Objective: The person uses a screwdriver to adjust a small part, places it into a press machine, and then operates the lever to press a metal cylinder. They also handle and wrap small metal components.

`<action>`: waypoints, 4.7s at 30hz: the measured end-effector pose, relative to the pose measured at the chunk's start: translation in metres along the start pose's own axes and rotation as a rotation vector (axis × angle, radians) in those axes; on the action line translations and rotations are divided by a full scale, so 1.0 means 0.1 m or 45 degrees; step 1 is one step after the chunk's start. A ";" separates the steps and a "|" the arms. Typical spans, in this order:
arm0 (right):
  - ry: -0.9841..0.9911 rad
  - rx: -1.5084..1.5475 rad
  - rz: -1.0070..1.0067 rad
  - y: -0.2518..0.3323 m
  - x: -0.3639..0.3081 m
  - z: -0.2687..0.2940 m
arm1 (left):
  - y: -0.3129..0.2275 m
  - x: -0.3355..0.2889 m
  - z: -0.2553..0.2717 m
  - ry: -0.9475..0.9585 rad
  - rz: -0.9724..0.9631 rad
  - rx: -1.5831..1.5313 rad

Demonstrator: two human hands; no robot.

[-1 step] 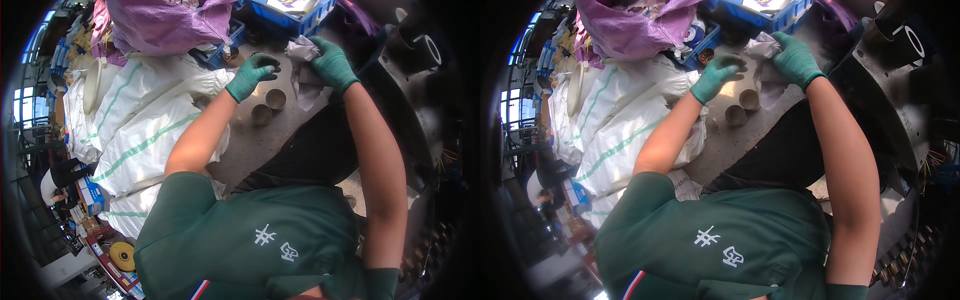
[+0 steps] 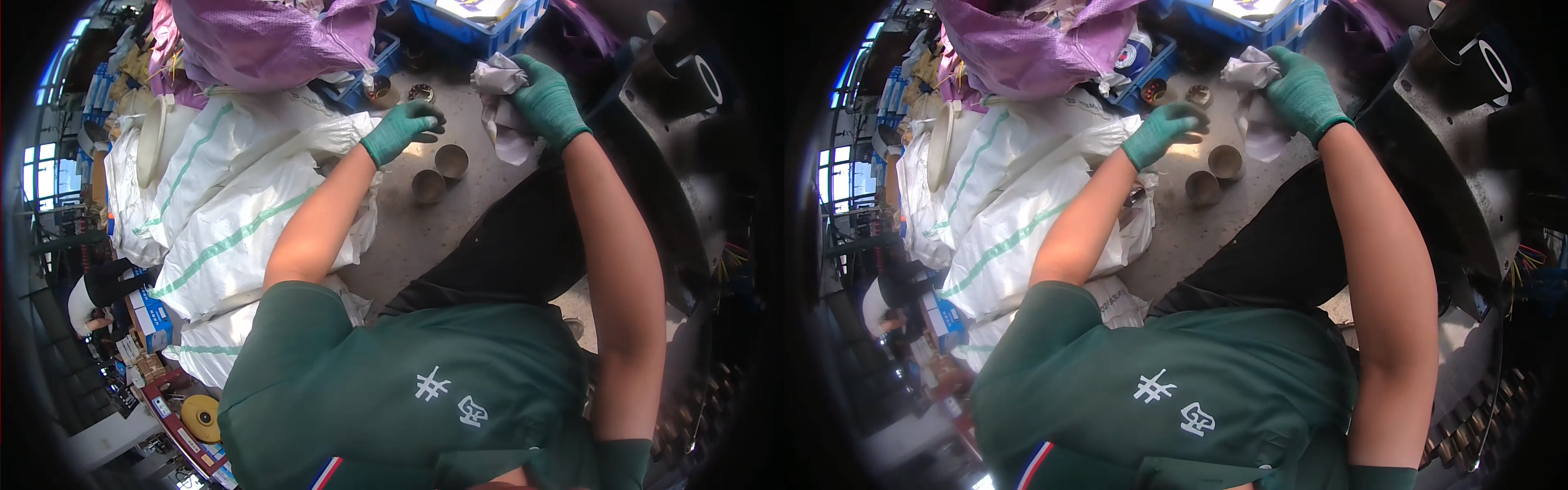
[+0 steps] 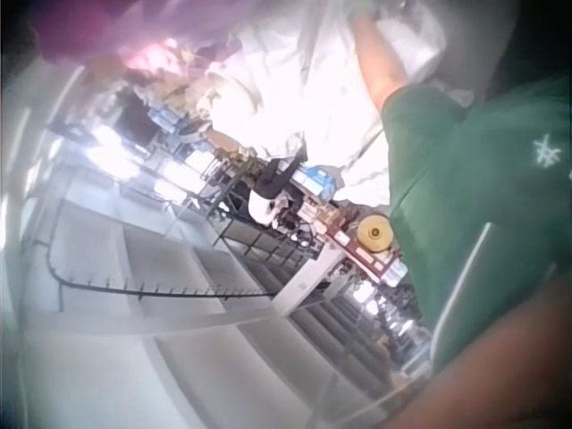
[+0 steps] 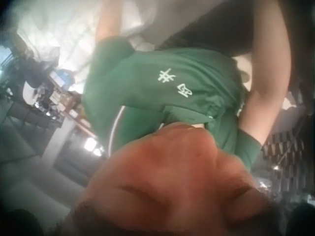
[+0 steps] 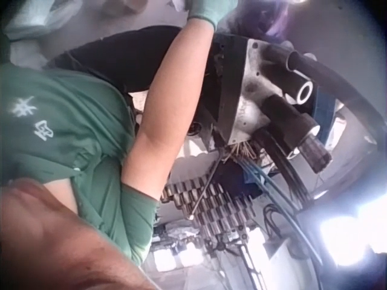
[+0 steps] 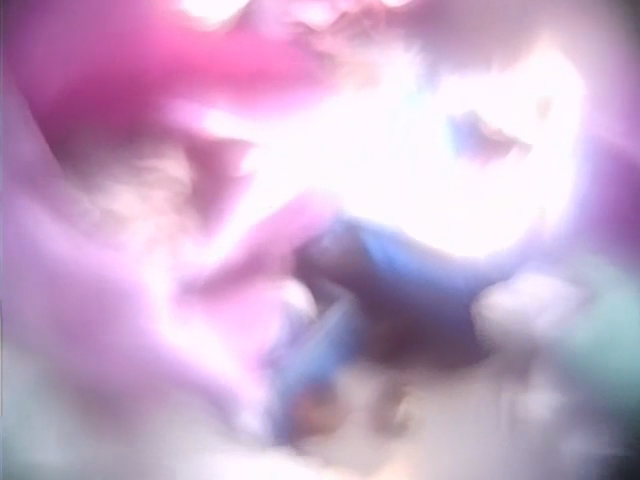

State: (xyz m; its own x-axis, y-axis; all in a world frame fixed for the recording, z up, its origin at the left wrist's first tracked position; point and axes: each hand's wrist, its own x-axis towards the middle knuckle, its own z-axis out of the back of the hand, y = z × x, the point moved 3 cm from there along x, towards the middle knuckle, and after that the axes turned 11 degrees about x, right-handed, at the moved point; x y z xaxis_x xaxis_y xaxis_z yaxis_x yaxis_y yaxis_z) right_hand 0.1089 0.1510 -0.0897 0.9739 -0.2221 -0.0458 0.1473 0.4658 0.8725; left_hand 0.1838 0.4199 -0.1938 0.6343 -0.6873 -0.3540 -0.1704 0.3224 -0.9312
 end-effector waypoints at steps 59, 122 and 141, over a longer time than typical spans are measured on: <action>-0.096 -0.023 0.039 -0.19 -0.08 0.09 | 1.54 -0.61 -0.83 -0.096 -0.030 1.446; 0.235 -0.024 0.017 0.01 -0.25 -0.13 | 1.88 -1.37 1.73 -0.070 1.118 1.778; 0.280 -0.054 0.022 0.01 -0.20 -0.16 | 1.65 -1.52 1.87 -0.116 1.038 1.350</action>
State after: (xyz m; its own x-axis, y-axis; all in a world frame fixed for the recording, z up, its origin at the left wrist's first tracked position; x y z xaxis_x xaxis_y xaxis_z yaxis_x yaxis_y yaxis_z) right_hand 0.0926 0.1699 -0.0956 0.9898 -0.0242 -0.1402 0.1332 0.5042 0.8532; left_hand 0.2008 0.6989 -0.2770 0.6872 -0.0266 -0.7260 0.1151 0.9907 0.0728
